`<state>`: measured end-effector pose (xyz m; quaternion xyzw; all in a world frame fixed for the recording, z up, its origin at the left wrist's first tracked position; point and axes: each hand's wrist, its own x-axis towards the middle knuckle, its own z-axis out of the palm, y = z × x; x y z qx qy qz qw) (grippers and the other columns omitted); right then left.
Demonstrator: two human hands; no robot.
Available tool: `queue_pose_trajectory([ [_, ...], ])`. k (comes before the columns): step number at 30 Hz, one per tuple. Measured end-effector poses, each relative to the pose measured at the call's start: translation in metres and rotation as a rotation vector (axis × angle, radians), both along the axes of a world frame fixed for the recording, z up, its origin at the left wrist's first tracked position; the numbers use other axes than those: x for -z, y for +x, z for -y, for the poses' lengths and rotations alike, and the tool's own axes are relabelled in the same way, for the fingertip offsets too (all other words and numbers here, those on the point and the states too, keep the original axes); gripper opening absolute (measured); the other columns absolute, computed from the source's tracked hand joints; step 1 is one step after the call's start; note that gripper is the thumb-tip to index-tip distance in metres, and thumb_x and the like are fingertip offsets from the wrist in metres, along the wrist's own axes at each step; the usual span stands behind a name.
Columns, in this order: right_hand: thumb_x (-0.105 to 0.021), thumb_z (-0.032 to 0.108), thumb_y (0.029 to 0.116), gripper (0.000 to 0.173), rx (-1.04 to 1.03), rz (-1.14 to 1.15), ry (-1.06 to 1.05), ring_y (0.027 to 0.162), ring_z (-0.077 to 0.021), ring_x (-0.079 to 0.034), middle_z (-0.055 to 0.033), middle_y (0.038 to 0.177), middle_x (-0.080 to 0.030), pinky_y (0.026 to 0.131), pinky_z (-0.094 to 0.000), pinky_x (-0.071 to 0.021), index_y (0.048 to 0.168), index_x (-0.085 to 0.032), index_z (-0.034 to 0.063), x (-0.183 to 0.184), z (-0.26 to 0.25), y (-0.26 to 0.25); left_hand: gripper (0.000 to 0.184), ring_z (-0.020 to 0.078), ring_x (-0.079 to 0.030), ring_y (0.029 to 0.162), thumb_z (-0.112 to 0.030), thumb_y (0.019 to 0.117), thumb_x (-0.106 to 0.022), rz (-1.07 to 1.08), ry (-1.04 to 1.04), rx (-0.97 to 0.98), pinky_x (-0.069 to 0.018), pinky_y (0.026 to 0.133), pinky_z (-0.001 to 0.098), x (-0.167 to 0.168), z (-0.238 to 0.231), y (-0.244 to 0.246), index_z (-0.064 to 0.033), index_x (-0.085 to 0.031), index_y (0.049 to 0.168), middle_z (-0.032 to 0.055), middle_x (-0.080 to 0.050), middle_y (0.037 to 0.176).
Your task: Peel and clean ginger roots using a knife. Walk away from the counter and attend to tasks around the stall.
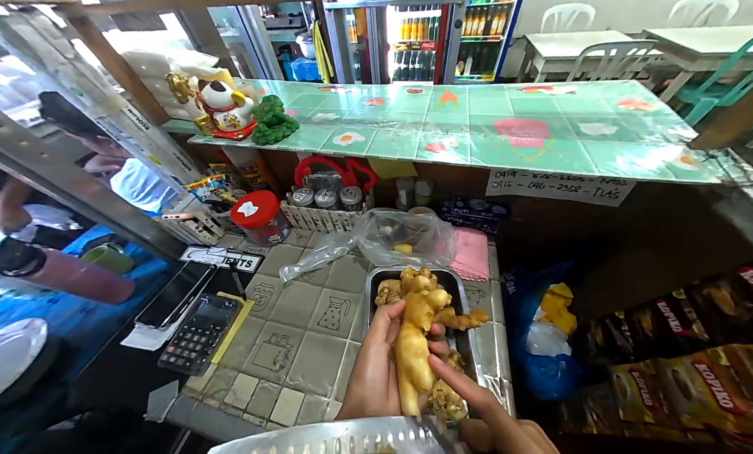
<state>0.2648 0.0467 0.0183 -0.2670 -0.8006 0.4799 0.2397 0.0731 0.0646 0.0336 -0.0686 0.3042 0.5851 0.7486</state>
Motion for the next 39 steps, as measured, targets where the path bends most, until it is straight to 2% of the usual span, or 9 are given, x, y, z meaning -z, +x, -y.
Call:
queue_pose_trajectory([
  [3,-0.074,0.043,0.0929,0.081,0.015,-0.053,-0.012,0.054,-0.019,-0.054,-0.0089,0.072,-0.063,0.05,-0.0383,-0.0491,0.157,-0.038,0.0083,0.003,-0.003,-0.001,0.052,0.0176,-0.067,0.065,-0.043,0.1094,-0.021,-0.071,0.008,-0.001,-0.0578,0.057,0.0274,-0.003,0.002,0.003,-0.0036,-0.056,0.113,0.0108,-0.063,0.081],
  [6,-0.074,0.045,0.0919,0.088,-0.049,-0.071,-0.102,0.059,-0.0193,-0.063,-0.0116,0.082,-0.069,0.056,-0.04,-0.0564,0.16,-0.031,0.009,0.0,-0.005,0.002,0.054,0.0182,-0.067,0.065,-0.044,0.1086,-0.023,-0.038,0.012,-0.008,-0.0579,0.057,0.0277,0.0,0.003,0.003,-0.0027,-0.057,0.114,0.0118,-0.064,0.082],
  [10,-0.076,0.044,0.0908,0.094,-0.083,-0.092,-0.141,0.059,-0.018,-0.062,-0.011,0.082,-0.069,0.057,-0.0388,-0.0557,0.161,-0.026,0.0066,0.0,-0.004,0.002,0.055,0.0175,-0.067,0.065,-0.046,0.1078,-0.023,-0.003,0.015,-0.003,-0.0582,0.056,0.0269,0.0,0.002,0.001,-0.0031,-0.058,0.112,0.011,-0.063,0.082],
  [16,-0.074,0.045,0.0918,0.082,0.022,-0.041,-0.007,0.053,-0.0192,-0.055,-0.0085,0.071,-0.063,0.05,-0.0387,-0.0491,0.157,-0.039,0.0099,0.007,-0.004,0.001,0.054,0.0175,-0.067,0.064,-0.043,0.1093,-0.019,-0.068,-0.006,-0.027,-0.058,0.057,0.0275,-0.003,0.003,0.006,-0.0035,-0.055,0.114,0.0104,-0.063,0.08],
  [27,-0.071,0.044,0.0944,0.074,0.051,-0.08,-0.001,0.053,-0.0188,-0.053,-0.0081,0.071,-0.063,0.05,-0.0387,-0.0475,0.155,-0.044,0.0114,0.014,-0.003,-0.003,0.057,0.0177,-0.067,0.065,-0.045,0.1089,-0.015,-0.093,0.022,-0.1,-0.0585,0.059,0.0282,0.002,0.004,0.006,-0.004,-0.055,0.11,0.0093,-0.062,0.077],
  [32,-0.068,0.04,0.098,0.068,0.089,-0.169,-0.03,0.058,-0.0135,-0.054,-0.009,0.08,-0.065,0.056,-0.0325,-0.0505,0.153,-0.045,0.0077,0.019,-0.001,-0.01,0.057,0.0182,-0.071,0.068,-0.04,0.1085,-0.011,-0.176,0.062,-0.157,-0.061,0.066,0.0318,0.007,0.001,0.002,-0.0039,-0.055,0.103,0.0086,-0.067,0.075],
  [35,-0.062,0.037,0.1019,0.061,0.121,-0.237,0.011,0.068,-0.0073,-0.056,-0.0099,0.093,-0.068,0.066,-0.0249,-0.0508,0.152,-0.048,0.0047,0.025,0.003,-0.015,0.049,0.0182,-0.071,0.066,-0.037,0.1097,-0.019,-0.168,-0.021,-0.221,-0.0608,0.064,0.0328,0.007,-0.006,0.001,-0.0052,-0.054,0.098,0.0083,-0.067,0.072],
  [38,-0.06,0.036,0.1032,0.058,0.113,-0.225,0.071,0.094,-0.0101,-0.07,-0.0137,0.13,-0.069,0.088,-0.0304,-0.0569,0.151,-0.05,0.0045,0.023,0.003,-0.013,0.049,0.0202,-0.07,0.07,-0.042,0.108,-0.019,-0.032,-0.055,-0.205,-0.0612,0.069,0.0344,0.011,-0.011,-0.001,-0.0065,-0.052,0.103,0.0087,-0.064,0.074],
  [39,-0.06,0.035,0.1033,0.057,0.112,-0.225,0.085,0.1,-0.0115,-0.071,-0.0134,0.134,-0.067,0.091,-0.0319,-0.0571,0.151,-0.05,0.0045,0.024,0.003,-0.013,0.049,0.0201,-0.07,0.069,-0.042,0.1081,-0.019,-0.032,-0.062,-0.204,-0.0611,0.068,0.034,0.012,-0.012,-0.001,-0.0063,-0.052,0.103,0.0088,-0.064,0.074],
])
